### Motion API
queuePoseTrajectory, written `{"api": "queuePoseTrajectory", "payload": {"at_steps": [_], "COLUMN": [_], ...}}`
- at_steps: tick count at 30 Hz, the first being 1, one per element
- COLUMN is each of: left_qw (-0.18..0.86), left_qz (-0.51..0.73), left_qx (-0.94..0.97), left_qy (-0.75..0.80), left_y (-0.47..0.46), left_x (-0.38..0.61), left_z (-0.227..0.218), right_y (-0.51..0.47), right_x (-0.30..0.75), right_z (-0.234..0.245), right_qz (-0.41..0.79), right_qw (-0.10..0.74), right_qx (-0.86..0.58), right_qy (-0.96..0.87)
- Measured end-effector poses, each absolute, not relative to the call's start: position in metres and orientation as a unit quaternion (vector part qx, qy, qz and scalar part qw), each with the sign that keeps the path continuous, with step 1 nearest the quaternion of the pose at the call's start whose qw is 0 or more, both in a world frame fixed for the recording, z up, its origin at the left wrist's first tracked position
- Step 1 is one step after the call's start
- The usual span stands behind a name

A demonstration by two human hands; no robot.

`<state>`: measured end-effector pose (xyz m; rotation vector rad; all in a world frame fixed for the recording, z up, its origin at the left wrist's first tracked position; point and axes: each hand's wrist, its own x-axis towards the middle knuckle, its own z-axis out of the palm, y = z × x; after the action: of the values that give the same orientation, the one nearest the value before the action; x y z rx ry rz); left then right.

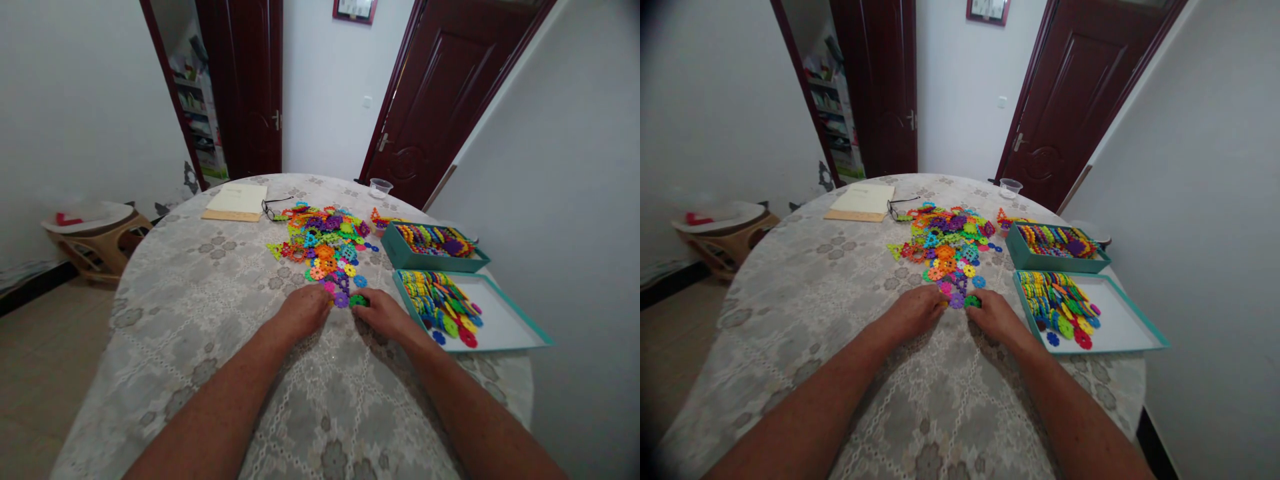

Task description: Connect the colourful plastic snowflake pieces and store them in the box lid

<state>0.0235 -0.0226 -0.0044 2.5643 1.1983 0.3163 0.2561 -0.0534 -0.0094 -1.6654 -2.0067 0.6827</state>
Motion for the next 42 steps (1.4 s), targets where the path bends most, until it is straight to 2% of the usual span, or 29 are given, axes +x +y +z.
{"api": "queuePoseTrajectory", "payload": {"at_steps": [5,12,15,20,26,32,36,39,42], "left_qw": [0.147,0.152,0.163,0.212,0.357,0.433,0.401,0.298,0.195], "left_qz": [0.113,0.14,0.14,0.176,0.261,0.255,0.261,0.3,0.32], "left_qx": [0.885,0.886,0.883,0.86,0.792,0.782,0.789,0.816,0.863], "left_qy": [0.428,0.415,0.418,0.43,0.421,0.369,0.387,0.394,0.337], "left_y": [-0.023,-0.021,-0.02,-0.02,-0.019,-0.019,-0.013,-0.01,-0.008], "left_x": [0.023,0.022,0.021,0.022,0.024,0.029,0.03,0.028,0.025], "left_z": [-0.006,-0.011,-0.011,-0.012,-0.007,-0.004,-0.005,-0.011,-0.019], "right_y": [-0.055,-0.06,-0.059,-0.058,-0.066,-0.071,-0.069,-0.067,-0.063], "right_x": [0.249,0.235,0.229,0.223,0.223,0.22,0.231,0.257,0.302], "right_z": [-0.006,0.0,0.001,-0.002,-0.004,-0.001,0.011,0.028,0.041], "right_qz": [0.3,0.58,0.627,0.506,0.513,0.417,0.326,0.223,0.072], "right_qw": [0.241,0.303,0.313,0.343,0.337,0.348,0.353,0.377,0.395], "right_qx": [-0.603,-0.585,-0.565,-0.617,-0.561,-0.584,-0.585,-0.593,-0.644], "right_qy": [-0.699,-0.479,-0.435,-0.496,-0.556,-0.603,-0.653,-0.676,-0.651]}}
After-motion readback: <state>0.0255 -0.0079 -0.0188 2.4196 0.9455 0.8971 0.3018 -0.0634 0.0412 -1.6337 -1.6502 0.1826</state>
